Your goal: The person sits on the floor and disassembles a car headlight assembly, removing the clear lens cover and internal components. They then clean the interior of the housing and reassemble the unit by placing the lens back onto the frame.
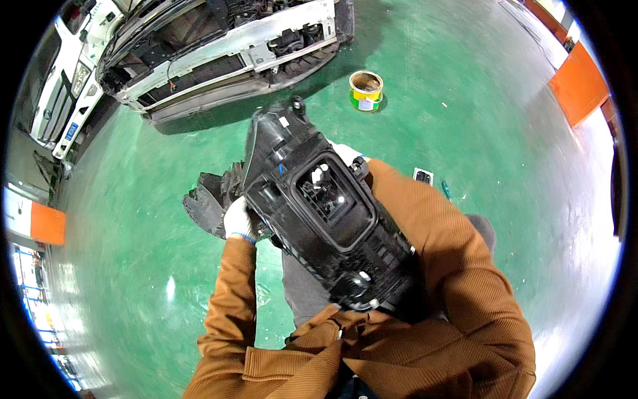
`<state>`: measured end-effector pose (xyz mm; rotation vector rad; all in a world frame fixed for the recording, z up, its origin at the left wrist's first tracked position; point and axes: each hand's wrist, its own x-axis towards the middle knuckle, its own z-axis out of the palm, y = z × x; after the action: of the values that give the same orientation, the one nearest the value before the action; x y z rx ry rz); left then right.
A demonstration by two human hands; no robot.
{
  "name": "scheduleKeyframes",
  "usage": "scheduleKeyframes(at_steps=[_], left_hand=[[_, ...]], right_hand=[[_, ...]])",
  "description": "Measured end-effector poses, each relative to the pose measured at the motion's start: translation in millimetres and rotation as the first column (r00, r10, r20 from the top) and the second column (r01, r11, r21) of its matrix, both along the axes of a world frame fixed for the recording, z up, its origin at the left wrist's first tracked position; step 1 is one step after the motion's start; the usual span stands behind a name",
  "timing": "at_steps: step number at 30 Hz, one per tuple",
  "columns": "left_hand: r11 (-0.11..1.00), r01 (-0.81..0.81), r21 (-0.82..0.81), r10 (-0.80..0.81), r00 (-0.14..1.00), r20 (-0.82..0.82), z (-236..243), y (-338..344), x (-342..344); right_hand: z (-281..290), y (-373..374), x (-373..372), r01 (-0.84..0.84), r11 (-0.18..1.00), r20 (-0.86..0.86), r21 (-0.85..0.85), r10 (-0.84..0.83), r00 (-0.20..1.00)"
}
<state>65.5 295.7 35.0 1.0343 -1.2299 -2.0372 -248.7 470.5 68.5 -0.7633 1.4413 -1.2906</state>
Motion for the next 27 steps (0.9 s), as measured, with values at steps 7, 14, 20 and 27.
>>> scheduleKeyframes(at_steps=[7, 14, 20, 27], left_hand=[[0.955, -0.189, 0.228, 0.193, 0.981, 0.009, 61.1, 102.9, 66.2], [0.926, 0.248, -0.284, -0.127, 0.915, 0.384, 99.6, 164.4, 154.9], [0.529, -0.216, -0.821, 0.547, 0.826, 0.135, 191.6, 29.3, 152.0], [0.19, 0.892, -0.411, -0.517, 0.447, 0.73, 330.0, 81.5, -106.3]], right_hand=[[20.2, -12.5, -10.1, -0.43, 0.891, -0.078, 0.144, 0.443, 0.893], [99.7, 4.0, 60.5, -0.464, 0.801, -0.314, 0.378, 0.582, 0.75], [111.6, 3.8, 79.9, -0.466, 0.831, -0.44, 0.303, 0.556, 0.705], [78.8, -23.3, 96.3, -0.545, 0.802, -0.386, 0.245, 0.596, 0.704]])
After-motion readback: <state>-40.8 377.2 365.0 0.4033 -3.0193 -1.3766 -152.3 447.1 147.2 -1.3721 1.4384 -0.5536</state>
